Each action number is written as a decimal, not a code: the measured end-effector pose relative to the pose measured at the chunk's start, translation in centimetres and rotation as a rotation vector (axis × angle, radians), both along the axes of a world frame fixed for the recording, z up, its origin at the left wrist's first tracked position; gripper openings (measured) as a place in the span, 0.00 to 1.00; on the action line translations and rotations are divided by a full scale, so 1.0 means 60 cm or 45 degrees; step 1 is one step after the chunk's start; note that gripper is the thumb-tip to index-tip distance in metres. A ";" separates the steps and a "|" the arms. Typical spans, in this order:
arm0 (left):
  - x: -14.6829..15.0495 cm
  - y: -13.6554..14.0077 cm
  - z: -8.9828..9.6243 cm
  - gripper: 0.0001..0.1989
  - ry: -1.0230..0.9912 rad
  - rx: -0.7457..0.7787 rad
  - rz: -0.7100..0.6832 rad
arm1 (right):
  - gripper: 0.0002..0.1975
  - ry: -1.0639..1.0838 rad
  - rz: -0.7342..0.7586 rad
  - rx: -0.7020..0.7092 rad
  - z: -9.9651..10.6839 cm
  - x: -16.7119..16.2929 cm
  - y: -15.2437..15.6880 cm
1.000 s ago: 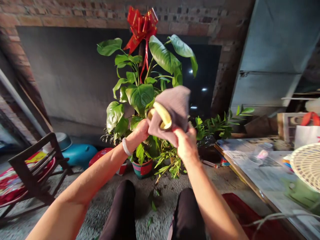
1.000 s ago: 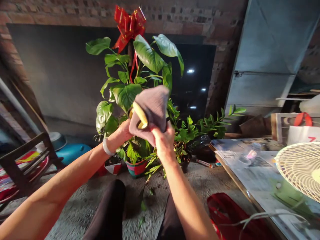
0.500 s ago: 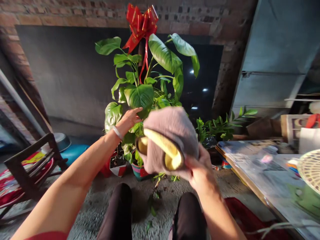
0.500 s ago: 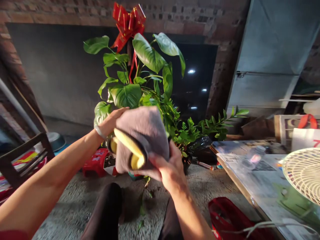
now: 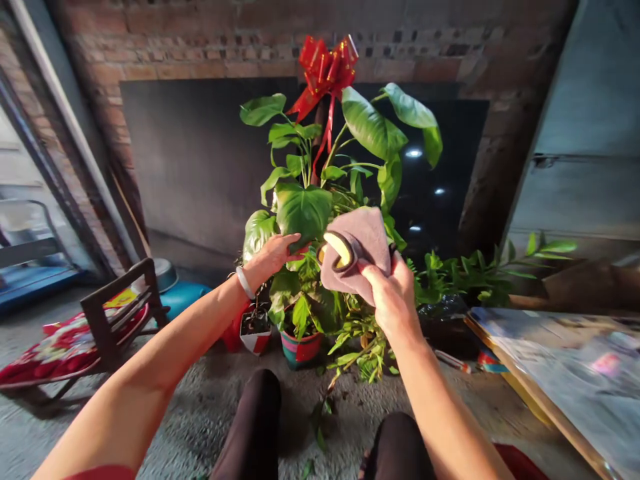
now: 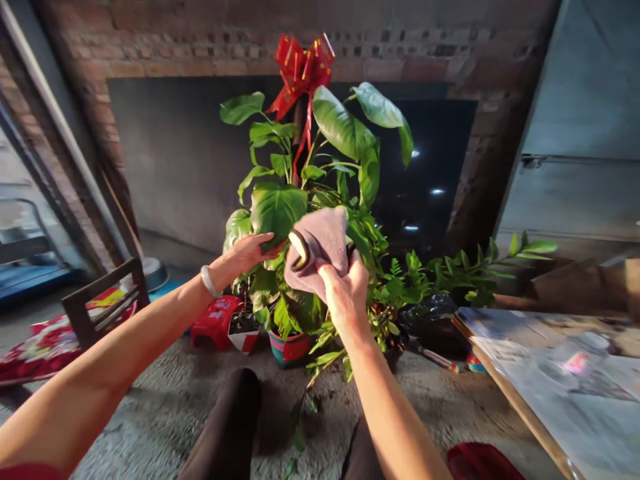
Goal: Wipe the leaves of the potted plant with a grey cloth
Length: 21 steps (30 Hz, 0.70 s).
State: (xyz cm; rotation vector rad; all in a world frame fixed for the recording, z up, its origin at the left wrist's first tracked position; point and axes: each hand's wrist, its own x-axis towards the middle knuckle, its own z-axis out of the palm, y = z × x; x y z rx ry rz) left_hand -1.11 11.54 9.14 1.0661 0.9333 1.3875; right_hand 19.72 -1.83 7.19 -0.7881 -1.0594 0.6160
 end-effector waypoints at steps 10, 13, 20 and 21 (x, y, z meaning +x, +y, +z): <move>-0.003 -0.039 -0.002 0.09 0.076 0.031 0.020 | 0.11 -0.272 0.055 -0.115 -0.008 -0.047 0.029; -0.028 -0.050 -0.003 0.12 0.082 -0.055 0.013 | 0.15 -0.144 0.115 -0.366 -0.103 -0.015 -0.024; -0.024 -0.073 0.020 0.12 -0.087 -0.002 -0.037 | 0.14 -0.026 0.108 -0.720 -0.217 0.023 -0.115; -0.021 -0.074 0.037 0.10 -0.138 0.041 -0.019 | 0.14 -0.012 0.123 -0.741 -0.230 0.025 -0.123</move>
